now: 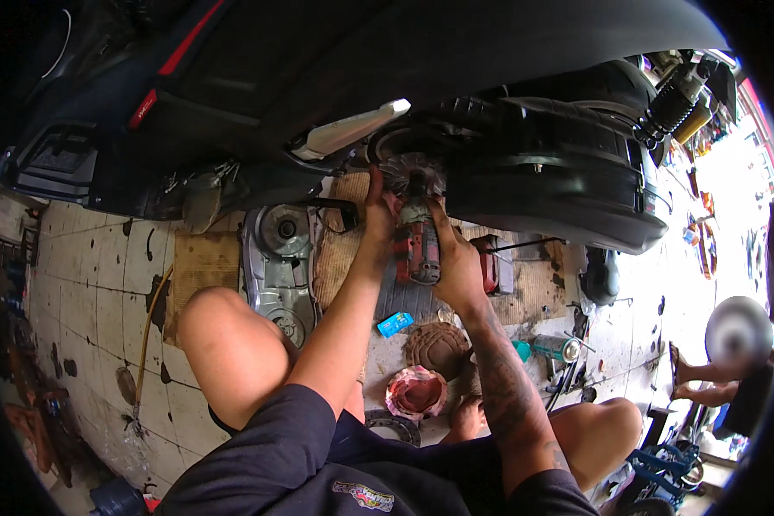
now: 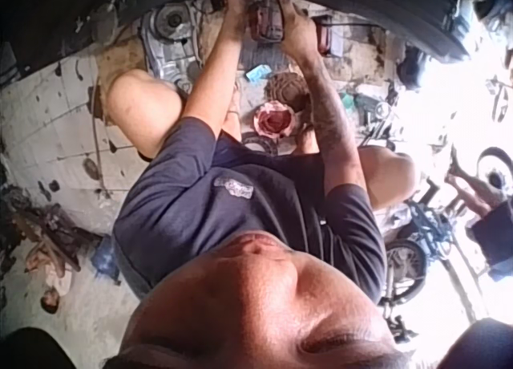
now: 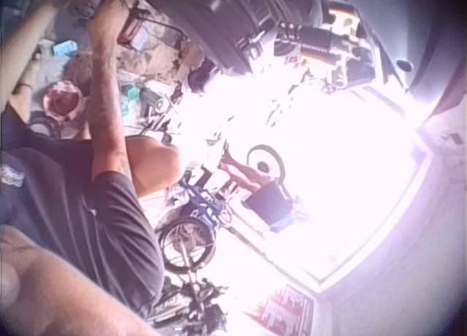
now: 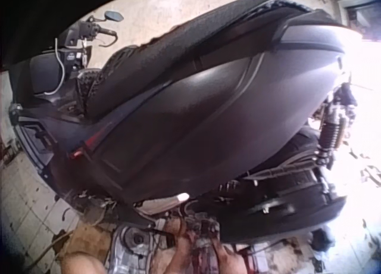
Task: Repairing or maintaining the transmission system of a motorcycle, including handling the drive belt and variator assembly.
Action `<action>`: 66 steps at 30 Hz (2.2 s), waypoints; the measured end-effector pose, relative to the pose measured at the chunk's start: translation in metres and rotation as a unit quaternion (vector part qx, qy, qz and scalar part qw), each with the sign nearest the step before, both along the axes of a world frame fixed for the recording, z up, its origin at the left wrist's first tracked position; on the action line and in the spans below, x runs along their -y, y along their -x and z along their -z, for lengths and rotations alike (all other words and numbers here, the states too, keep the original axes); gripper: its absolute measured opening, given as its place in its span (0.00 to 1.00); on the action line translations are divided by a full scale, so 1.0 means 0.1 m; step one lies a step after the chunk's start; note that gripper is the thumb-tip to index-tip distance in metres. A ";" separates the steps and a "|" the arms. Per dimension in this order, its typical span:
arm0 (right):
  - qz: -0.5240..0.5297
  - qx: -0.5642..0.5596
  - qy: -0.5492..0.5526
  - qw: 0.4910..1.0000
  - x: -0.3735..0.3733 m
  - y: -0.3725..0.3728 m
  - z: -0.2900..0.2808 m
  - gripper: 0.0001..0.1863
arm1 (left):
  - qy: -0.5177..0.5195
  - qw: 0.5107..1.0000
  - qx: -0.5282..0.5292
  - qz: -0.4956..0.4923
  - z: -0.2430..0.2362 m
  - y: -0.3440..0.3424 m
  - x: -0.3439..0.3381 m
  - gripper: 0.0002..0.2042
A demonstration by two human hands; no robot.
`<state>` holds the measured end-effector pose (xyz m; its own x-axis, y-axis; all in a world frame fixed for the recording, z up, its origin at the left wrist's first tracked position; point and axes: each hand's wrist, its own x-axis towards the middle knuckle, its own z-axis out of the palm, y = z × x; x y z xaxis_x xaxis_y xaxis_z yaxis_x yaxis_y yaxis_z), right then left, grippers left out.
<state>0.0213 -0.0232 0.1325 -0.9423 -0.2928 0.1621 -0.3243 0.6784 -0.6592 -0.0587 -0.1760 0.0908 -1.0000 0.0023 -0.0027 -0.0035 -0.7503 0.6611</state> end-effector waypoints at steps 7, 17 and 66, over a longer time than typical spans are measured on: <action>0.015 -0.018 -0.034 0.999 0.17 -0.06 -0.16 0.53 | 0.215 0.976 -0.032 0.026 1.01 -0.17 0.09 0.30; 0.095 -0.096 -0.107 0.985 0.06 -0.07 -0.02 0.40 | 0.450 0.860 -0.224 -0.095 0.91 -0.70 -0.87 0.23; 0.009 -0.013 0.011 1.000 -0.01 0.02 0.05 0.55 | 0.069 0.992 0.107 -0.022 -0.07 0.14 0.08 0.40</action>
